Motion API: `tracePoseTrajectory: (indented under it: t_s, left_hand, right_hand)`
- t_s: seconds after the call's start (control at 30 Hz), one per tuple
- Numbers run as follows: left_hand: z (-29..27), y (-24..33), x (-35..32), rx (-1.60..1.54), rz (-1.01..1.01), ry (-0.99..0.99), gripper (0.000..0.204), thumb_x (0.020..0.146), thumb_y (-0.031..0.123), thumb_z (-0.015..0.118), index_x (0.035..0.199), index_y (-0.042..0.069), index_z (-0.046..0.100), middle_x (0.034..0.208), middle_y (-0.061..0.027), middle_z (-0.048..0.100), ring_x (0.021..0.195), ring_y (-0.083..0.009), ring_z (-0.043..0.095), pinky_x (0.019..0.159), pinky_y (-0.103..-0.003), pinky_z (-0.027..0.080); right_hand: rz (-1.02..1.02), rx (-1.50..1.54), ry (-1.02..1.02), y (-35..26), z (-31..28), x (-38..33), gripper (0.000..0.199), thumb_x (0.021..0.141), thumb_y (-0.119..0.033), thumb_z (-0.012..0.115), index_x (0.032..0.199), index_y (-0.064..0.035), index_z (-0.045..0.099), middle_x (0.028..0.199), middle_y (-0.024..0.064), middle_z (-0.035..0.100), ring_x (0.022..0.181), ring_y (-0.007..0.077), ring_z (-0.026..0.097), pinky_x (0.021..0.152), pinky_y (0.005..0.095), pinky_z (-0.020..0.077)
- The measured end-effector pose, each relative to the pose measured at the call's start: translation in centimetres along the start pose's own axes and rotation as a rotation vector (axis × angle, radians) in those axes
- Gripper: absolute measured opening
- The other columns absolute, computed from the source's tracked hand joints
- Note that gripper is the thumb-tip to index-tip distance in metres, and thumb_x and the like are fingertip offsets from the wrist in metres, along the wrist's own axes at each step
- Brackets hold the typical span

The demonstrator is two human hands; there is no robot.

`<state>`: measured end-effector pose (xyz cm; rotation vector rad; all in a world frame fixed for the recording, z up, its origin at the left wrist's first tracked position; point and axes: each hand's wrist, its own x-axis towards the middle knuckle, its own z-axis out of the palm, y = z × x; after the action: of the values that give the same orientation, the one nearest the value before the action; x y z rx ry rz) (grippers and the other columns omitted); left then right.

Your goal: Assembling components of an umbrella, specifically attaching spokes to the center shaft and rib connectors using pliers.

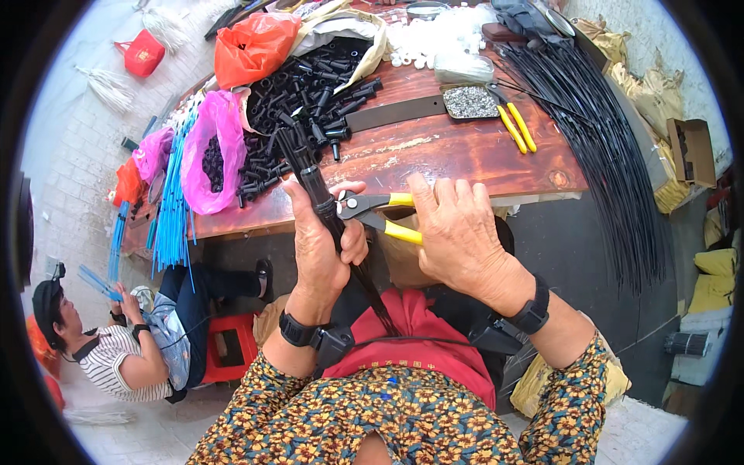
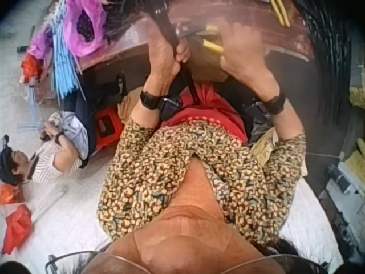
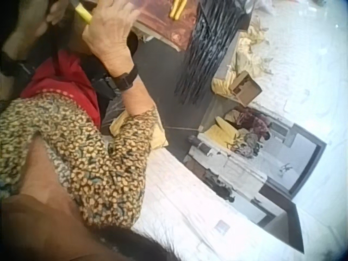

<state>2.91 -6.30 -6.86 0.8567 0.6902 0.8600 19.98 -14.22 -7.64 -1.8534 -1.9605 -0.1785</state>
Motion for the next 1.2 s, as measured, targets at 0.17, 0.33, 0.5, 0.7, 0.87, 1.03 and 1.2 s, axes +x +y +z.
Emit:
tracePoseTrajectory:
  t_s: [0.17,0.33,0.5,0.7,0.87,1.03,1.2]
  left_hand:
    - [-0.1,-0.5,0.7,-0.011,0.013,0.022,0.090,0.089,0.077,0.028,0.113,-0.004,0.060,0.045,0.0014,0.038,0.035,-0.0075,0.033,0.036,-0.023,0.028]
    - [-0.4,-0.5,1.4,-0.003,0.034,-0.007,0.088,0.091,0.075,0.027,0.116,-0.004,0.059,0.046,0.0010,0.039,0.035,-0.0088,0.032,0.036,-0.024,0.028]
    - [-0.5,-1.0,2.1,-0.041,0.004,0.001,0.086,0.091,0.075,0.026,0.113,-0.002,0.058,0.046,0.0002,0.041,0.034,-0.0097,0.032,0.035,-0.025,0.028]
    - [-0.6,-1.1,2.6,0.026,0.004,0.017,0.089,0.089,0.077,0.024,0.110,-0.003,0.057,0.046,-0.0008,0.038,0.035,-0.0109,0.032,0.036,-0.027,0.030]
    - [-1.0,-1.2,2.9,-0.013,-0.015,0.014,0.084,0.091,0.075,0.025,0.106,-0.001,0.058,0.047,0.0002,0.041,0.035,-0.0095,0.033,0.037,-0.025,0.028]
    - [-0.9,-1.2,3.2,-0.007,-0.010,0.018,0.083,0.092,0.073,0.024,0.107,-0.001,0.058,0.047,-0.0004,0.040,0.036,-0.0101,0.032,0.037,-0.026,0.029]
    - [-1.0,-1.5,3.5,-0.010,-0.023,-0.002,0.082,0.094,0.072,0.023,0.107,-0.001,0.057,0.047,-0.0011,0.040,0.035,-0.0108,0.033,0.037,-0.026,0.030]
  right_hand:
    - [0.064,0.225,-0.027,1.8,1.7,-0.5,0.041,0.067,0.000,0.062,0.108,-0.0013,0.054,0.079,0.0176,0.055,0.075,0.0360,0.056,0.069,0.0445,0.0438]
    - [0.186,0.541,0.120,4.9,-0.7,2.5,0.025,0.071,-0.002,0.059,0.096,0.0001,0.055,0.079,0.0162,0.058,0.072,0.0347,0.058,0.066,0.0393,0.0469]
    - [0.369,0.380,0.160,15.1,0.3,8.0,0.020,0.068,-0.005,0.062,0.086,0.0002,0.058,0.073,0.0147,0.060,0.068,0.0297,0.060,0.064,0.0381,0.0466]
    - [0.517,0.167,0.001,18.2,3.1,12.2,0.019,0.069,-0.005,0.061,0.087,0.0020,0.061,0.081,0.0257,0.065,0.078,0.0396,0.064,0.070,0.0451,0.0480]
    - [0.493,0.020,-0.046,17.7,4.1,14.0,0.025,0.077,-0.005,0.057,0.097,0.0089,0.066,0.091,0.0346,0.064,0.091,0.0464,0.065,0.080,0.0502,0.0512]
    - [0.491,0.047,-0.064,18.6,4.1,14.8,0.027,0.076,-0.008,0.057,0.094,0.0094,0.067,0.088,0.0353,0.064,0.089,0.0465,0.065,0.079,0.0504,0.0516]
    - [0.506,0.205,-0.057,18.7,3.3,14.8,0.028,0.073,-0.008,0.056,0.091,0.0103,0.067,0.083,0.0366,0.063,0.083,0.0460,0.066,0.076,0.0475,0.0524]
